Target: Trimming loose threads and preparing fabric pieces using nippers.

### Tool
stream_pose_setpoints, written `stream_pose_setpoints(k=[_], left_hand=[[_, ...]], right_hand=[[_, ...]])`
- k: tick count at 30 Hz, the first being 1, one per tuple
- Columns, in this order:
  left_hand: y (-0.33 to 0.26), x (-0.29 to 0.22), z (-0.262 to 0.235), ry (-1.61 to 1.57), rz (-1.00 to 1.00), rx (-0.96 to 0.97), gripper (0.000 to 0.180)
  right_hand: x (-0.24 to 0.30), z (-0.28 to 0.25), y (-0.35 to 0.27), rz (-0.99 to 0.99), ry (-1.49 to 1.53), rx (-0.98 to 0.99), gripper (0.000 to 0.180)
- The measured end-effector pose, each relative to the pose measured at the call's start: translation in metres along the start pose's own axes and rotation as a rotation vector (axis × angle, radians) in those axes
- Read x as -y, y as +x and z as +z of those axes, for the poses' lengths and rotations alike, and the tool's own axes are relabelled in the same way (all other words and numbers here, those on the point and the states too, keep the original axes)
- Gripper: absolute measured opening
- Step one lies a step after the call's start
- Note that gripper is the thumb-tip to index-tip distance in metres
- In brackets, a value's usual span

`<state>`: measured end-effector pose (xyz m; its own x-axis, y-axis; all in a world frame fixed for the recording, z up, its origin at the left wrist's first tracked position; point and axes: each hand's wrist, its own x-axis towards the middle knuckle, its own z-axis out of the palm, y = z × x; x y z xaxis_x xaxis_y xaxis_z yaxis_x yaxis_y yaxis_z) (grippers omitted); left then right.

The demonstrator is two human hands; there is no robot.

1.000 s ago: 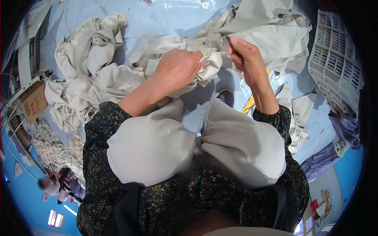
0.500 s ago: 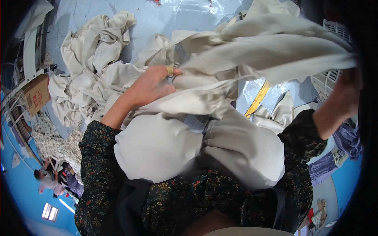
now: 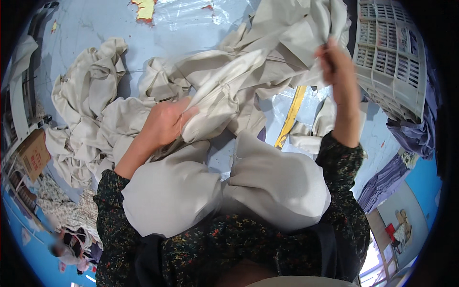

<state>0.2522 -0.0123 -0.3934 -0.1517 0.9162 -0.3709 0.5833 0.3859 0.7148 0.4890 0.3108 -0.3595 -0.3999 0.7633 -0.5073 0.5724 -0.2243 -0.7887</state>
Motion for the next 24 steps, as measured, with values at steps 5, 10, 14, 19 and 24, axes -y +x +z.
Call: stream_pose_setpoints(k=[5, 10, 14, 19, 24], left_hand=[[0.008, -0.014, 0.0, -0.001, 0.043, 0.024, 0.033], [0.005, -0.02, -0.002, -0.005, 0.034, 0.06, 0.033], [0.0, -0.018, -0.005, 0.023, 0.032, 0.026, 0.034], [-0.001, -0.014, -0.003, -0.007, 0.082, -0.03, 0.033], [0.0, -0.015, -0.007, -0.071, 0.157, -0.035, 0.033]], right_hand=[[-0.043, 0.032, 0.006, 0.239, 0.026, 0.211, 0.046], [-0.049, 0.051, 0.027, 0.221, 0.022, 0.192, 0.046], [-0.048, 0.053, 0.026, 0.107, 0.133, 0.207, 0.044], [-0.032, 0.064, 0.009, 0.069, 0.363, 0.199, 0.037], [-0.009, 0.085, -0.004, -0.002, 0.342, 0.473, 0.029]])
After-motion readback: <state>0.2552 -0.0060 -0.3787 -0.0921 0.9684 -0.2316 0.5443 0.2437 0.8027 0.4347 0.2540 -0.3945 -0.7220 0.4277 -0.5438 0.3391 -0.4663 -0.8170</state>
